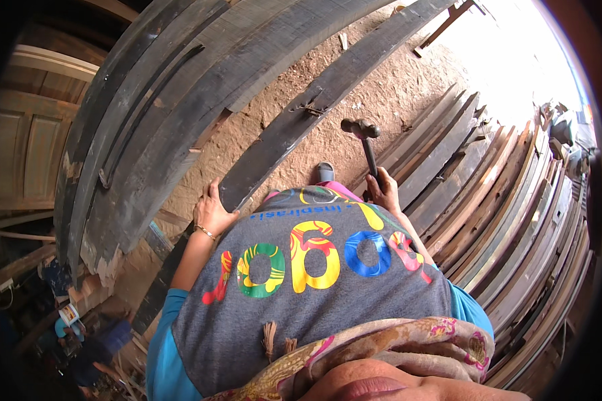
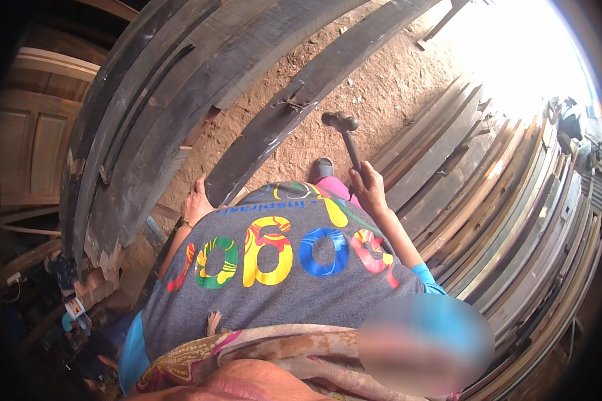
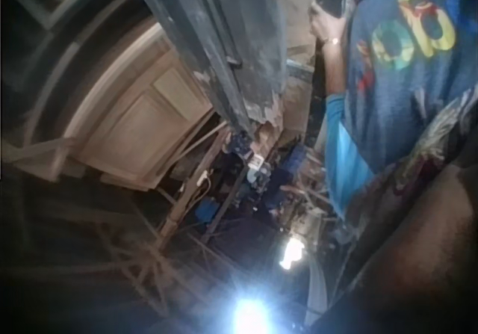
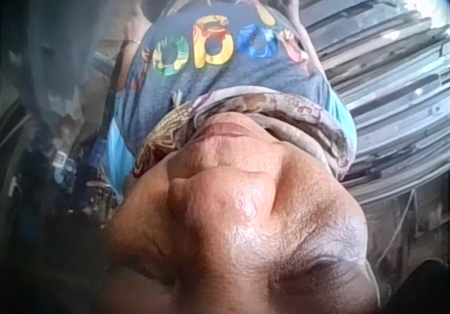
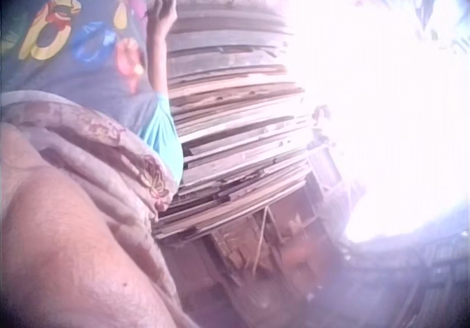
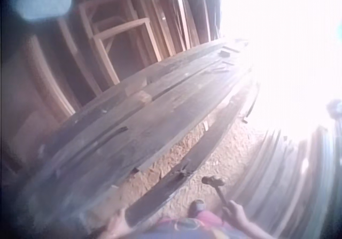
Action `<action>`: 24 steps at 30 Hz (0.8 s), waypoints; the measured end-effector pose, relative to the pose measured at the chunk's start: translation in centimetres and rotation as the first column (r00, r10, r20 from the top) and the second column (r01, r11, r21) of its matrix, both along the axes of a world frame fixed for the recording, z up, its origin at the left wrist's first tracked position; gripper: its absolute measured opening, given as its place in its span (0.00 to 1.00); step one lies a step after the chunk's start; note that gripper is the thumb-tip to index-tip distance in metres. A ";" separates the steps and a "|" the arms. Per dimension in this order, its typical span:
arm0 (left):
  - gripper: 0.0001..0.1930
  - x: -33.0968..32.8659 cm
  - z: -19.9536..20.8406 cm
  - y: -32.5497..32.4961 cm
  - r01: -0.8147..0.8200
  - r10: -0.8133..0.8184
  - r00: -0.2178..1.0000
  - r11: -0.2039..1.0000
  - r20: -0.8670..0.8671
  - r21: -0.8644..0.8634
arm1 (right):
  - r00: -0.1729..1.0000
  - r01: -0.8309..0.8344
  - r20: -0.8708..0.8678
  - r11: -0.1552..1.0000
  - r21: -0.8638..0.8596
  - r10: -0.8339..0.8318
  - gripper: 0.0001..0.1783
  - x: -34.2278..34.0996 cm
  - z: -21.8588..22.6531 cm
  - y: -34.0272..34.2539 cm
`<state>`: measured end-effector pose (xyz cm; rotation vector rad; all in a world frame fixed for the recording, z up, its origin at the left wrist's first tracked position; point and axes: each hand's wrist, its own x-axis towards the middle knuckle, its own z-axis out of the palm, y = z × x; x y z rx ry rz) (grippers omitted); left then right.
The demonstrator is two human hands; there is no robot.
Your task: The person uses a hammer and a crowbar to pry and remove nails from a large curved wooden plank. They repeatedly strike the plank and lever out fasteners, then place the tools back on the plank.
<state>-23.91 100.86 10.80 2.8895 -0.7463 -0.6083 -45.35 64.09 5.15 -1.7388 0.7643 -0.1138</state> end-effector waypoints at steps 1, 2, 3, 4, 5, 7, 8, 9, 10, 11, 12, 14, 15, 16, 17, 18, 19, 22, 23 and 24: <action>0.53 0.2 -0.5 0.2 -0.011 0.011 1.000 1.000 -0.024 -0.006 | 0.999 0.007 0.048 0.998 -0.060 -0.004 0.08 0.4 0.3 0.7; 0.55 0.4 -1.2 0.5 -0.021 0.020 0.999 1.000 -0.049 -0.012 | 0.995 0.018 0.095 0.992 -0.121 -0.006 0.08 0.7 0.7 1.5; 0.57 0.6 -1.7 0.9 -0.026 0.025 0.997 1.000 -0.072 -0.011 | 0.991 0.040 0.132 0.988 -0.149 -0.021 0.07 1.3 1.8 2.3; 0.59 0.7 -2.0 1.2 -0.022 0.020 0.999 0.999 -0.047 -0.033 | 0.986 0.078 0.156 0.988 -0.135 -0.056 0.08 1.8 1.8 3.2; 0.61 0.8 -2.5 1.5 -0.016 0.015 1.000 0.998 -0.022 -0.055 | 0.979 0.115 0.179 0.986 -0.120 -0.093 0.09 2.3 1.7 4.0; 0.62 1.0 -3.6 1.7 0.019 -0.017 0.999 0.998 0.033 -0.059 | 0.965 0.190 0.203 0.975 -0.117 -0.164 0.14 3.2 0.5 5.1; 0.61 0.7 -3.8 2.0 0.047 -0.041 0.994 0.997 0.100 -0.057 | 0.963 0.225 0.177 0.969 -0.104 -0.205 0.17 3.5 -0.1 5.7; 0.61 0.1 -3.6 1.8 0.074 -0.063 0.984 0.995 0.167 -0.060 | 0.956 0.251 0.179 0.963 -0.102 -0.230 0.20 4.0 0.6 6.5; 0.60 -0.3 -3.5 1.7 0.101 -0.084 0.969 0.993 0.234 -0.063 | 0.949 0.277 0.182 0.956 -0.100 -0.256 0.23 4.4 1.3 7.2; 0.57 -0.1 -3.7 1.6 0.136 -0.110 0.956 0.988 0.272 -0.079 | 0.933 0.305 0.224 0.949 -0.083 -0.281 0.25 4.8 1.2 7.5; 0.57 0.2 -4.0 2.0 0.135 -0.105 0.965 0.984 0.240 -0.113 | 0.914 0.333 0.264 0.941 -0.060 -0.307 0.27 5.1 1.3 7.7; 0.56 0.7 -5.2 2.5 0.129 -0.098 0.980 0.976 0.172 -0.178 | 0.871 0.376 0.343 0.927 -0.004 -0.352 0.30 5.1 1.9 8.6; 0.55 0.6 -2.6 1.3 0.059 -0.058 0.998 0.991 0.016 -0.122 | 0.846 0.396 0.379 0.918 0.024 -0.374 0.32 5.0 2.5 8.9; 0.54 0.7 -2.1 1.2 0.049 -0.050 0.999 0.992 -0.007 -0.113 | 0.820 0.406 0.416 0.912 0.060 -0.392 0.33 5.0 3.0 9.3; 0.54 0.6 -1.8 1.3 0.037 -0.040 0.999 0.994 -0.029 -0.104 | 0.802 0.444 0.446 0.896 0.000 -0.398 0.33 5.1 3.0 9.7; 0.54 0.7 -1.7 1.2 0.029 -0.034 0.998 0.995 -0.050 -0.097 | 0.783 0.463 0.473 0.886 -0.010 -0.404 0.33 5.2 2.5 10.1; 0.54 0.7 -1.9 1.2 0.030 -0.034 0.999 0.995 -0.042 -0.096 | 0.765 0.480 0.499 0.877 -0.018 -0.408 0.33 5.4 1.7 10.5; 0.52 0.7 -2.2 1.3 0.070 -0.071 0.997 0.994 -0.021 -0.080 | 0.902 0.383 0.367 0.816 -0.432 -0.230 0.31 6.2 1.2 11.0; 0.51 0.4 -2.4 1.6 0.083 -0.084 0.996 0.992 -0.007 -0.096 | 0.891 0.398 0.391 0.812 -0.426 -0.232 0.31 6.1 -0.1 10.3; 0.51 0.6 -2.6 1.6 0.094 -0.093 0.996 0.988 0.011 -0.120 | 0.894 0.392 0.356 0.859 -0.328 -0.272 0.31 6.4 0.2 9.6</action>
